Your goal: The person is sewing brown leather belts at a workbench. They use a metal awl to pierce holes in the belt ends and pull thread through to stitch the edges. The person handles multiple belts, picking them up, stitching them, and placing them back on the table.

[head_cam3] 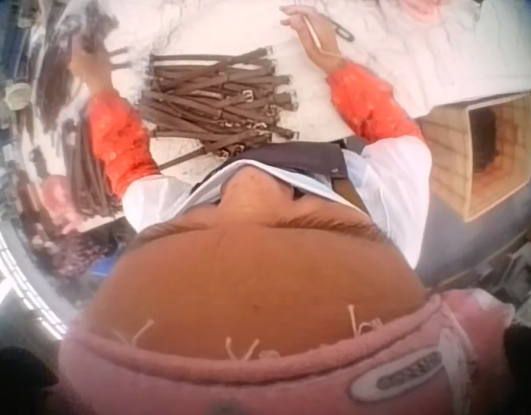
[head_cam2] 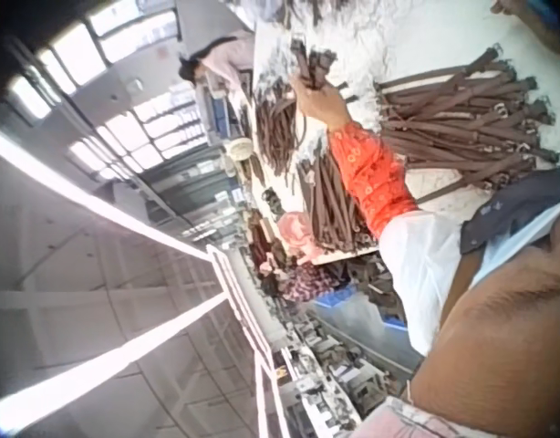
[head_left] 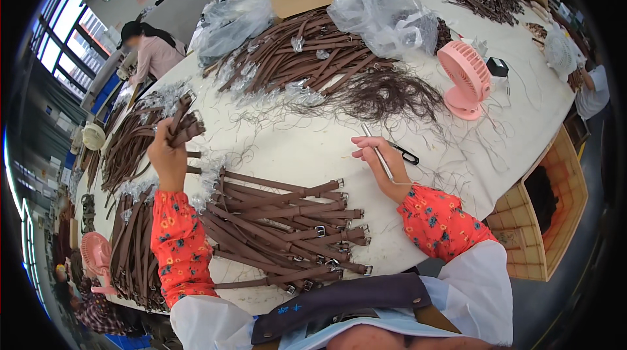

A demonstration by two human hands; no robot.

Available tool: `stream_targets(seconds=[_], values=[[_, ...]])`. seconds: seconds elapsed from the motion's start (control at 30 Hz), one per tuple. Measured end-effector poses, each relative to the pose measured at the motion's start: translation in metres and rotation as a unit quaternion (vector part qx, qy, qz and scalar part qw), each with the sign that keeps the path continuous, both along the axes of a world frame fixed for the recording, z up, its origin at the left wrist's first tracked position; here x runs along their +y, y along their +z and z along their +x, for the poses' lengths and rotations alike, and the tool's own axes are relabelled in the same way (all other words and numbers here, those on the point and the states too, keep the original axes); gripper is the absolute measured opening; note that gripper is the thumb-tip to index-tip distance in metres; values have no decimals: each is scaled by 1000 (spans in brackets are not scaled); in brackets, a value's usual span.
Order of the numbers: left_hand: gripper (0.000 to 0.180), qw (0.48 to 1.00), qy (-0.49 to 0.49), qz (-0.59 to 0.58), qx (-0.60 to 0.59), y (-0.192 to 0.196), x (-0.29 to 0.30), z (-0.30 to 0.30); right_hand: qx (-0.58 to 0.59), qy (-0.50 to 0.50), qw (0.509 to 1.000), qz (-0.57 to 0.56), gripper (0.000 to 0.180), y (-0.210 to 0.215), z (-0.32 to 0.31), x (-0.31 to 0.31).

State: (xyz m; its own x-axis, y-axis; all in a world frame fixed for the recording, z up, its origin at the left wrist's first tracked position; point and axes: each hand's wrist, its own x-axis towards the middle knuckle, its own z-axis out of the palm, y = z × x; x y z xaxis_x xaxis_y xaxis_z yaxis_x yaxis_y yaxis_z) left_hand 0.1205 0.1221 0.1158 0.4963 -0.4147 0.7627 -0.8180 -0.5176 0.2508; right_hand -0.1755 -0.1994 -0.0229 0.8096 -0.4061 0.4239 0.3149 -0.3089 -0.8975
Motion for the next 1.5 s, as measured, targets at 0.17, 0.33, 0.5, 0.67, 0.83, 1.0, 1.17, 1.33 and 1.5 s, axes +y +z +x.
stream_targets(seconds=[0.17,0.33,0.5,0.67,0.83,1.0,1.17,1.33,1.5], values=[[38,990,30,68,-123,33,-1,-13,-12,-3,1000,-22,22,5,-1,0],[26,961,11,229,-154,44,-59,-47,-25,-21,999,4,22,4,3,-3],[47,943,-150,296,-14,36,-74,-90,-31,-43,998,22,22,5,-2,-9],[41,889,-271,348,127,23,-21,-143,-24,-30,999,27,24,0,2,-4],[59,847,-252,431,182,-21,44,-191,12,-22,999,26,28,1,2,-1],[65,844,-308,417,135,-80,92,-225,35,-24,999,33,31,2,1,-4],[62,876,-253,402,75,-123,92,-227,45,-29,998,40,31,3,4,-3],[63,888,-239,385,76,-122,36,-188,42,-40,997,43,30,1,3,-5],[61,942,-180,281,48,-130,-27,-146,39,-65,996,41,30,1,2,-10]])
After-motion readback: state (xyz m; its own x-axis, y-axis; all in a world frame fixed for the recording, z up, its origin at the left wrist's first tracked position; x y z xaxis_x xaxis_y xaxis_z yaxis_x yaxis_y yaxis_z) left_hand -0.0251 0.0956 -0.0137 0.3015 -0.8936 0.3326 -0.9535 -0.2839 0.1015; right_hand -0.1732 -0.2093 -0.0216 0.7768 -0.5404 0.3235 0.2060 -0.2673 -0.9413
